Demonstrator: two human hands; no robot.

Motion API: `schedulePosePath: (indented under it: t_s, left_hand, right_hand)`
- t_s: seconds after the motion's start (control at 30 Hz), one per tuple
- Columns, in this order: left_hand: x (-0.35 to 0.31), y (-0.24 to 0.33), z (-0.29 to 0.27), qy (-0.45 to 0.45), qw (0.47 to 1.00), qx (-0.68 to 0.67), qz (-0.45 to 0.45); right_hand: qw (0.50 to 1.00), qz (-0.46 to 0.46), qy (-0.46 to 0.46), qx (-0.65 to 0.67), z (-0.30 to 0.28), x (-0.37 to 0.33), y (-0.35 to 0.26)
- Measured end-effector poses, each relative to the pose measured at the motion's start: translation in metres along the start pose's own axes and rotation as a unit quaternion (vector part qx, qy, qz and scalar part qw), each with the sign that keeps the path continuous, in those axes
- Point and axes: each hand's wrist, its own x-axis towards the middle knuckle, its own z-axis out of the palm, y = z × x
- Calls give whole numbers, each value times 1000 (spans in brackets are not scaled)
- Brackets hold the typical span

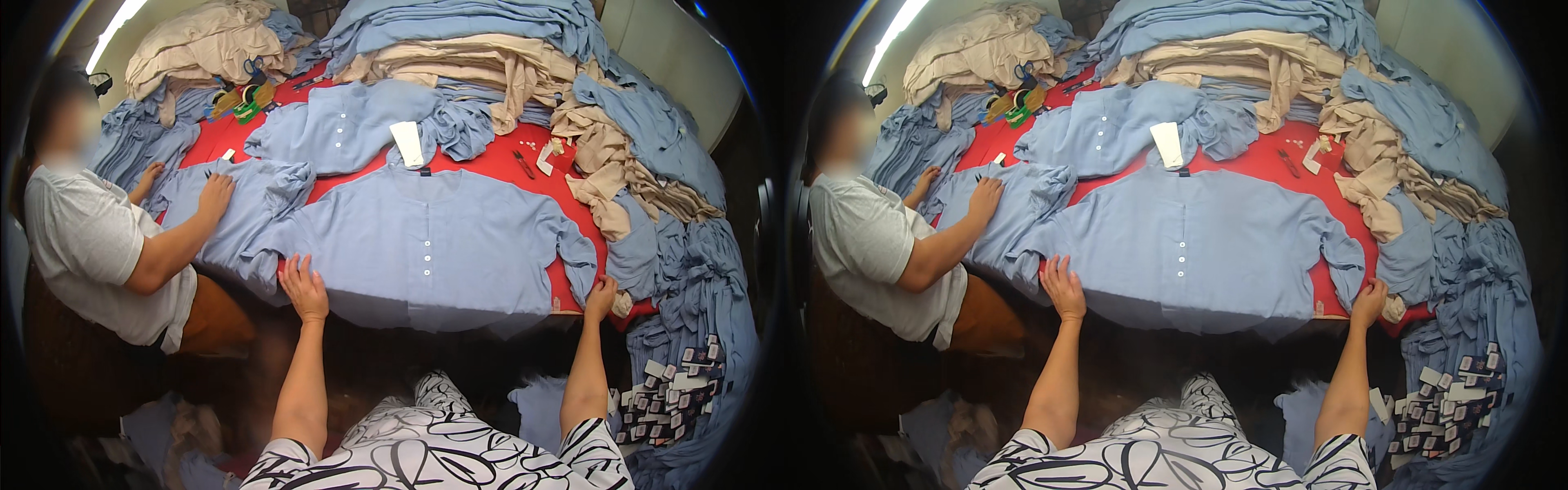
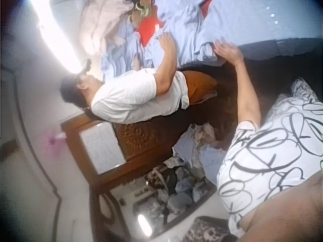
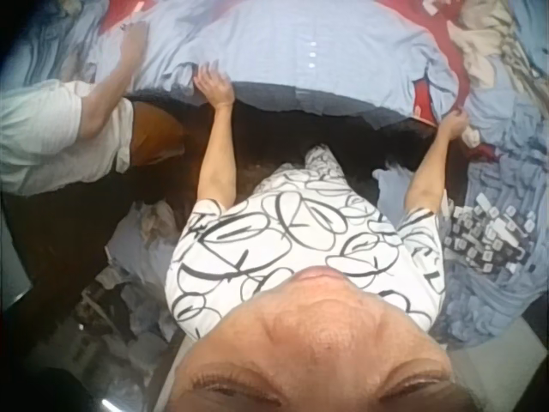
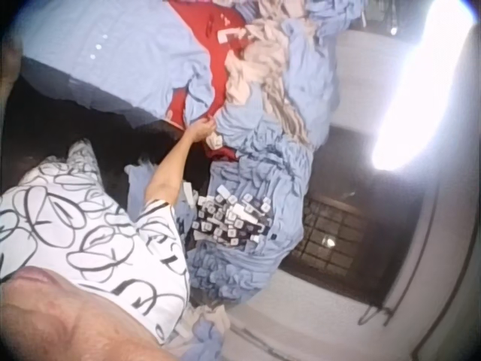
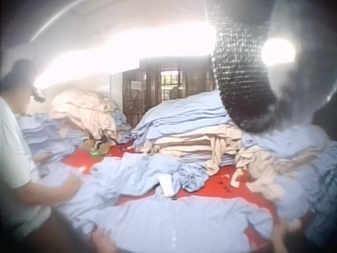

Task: The person picks up individual light-blue garments from a large pile on a red table, spreads them out, and uses a tagging gun to attach white price tags or brand labels to the neck area before setting them aside.

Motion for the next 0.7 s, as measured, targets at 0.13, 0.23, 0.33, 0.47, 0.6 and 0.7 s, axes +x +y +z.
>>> schedulePosePath:
  t_s: [0.13,0.23,0.33,0.47,0.6,0.7]
  left_hand:
    - [0,-4,-3,-1,1000,-3,-2]
    - [3,-8,-13,-15,1000,20,-4]
    - [41,-13,-46,-148,977,-132,-82]
    - [141,-41,-148,-134,913,-358,-140]
    - [209,-165,-255,42,888,-409,-206]
    - [217,-212,-249,95,909,-337,-228]
  right_hand:
    - [1000,8,-11,-6,4,0,-3]
    - [1000,10,-20,1,8,-4,-6]
    - [1000,13,-12,1,5,1,-7]
    - [1000,12,-5,-14,-5,1,5]
    - [1000,3,-1,27,7,-4,-9]
    - [1000,-1,3,25,14,-4,-6]
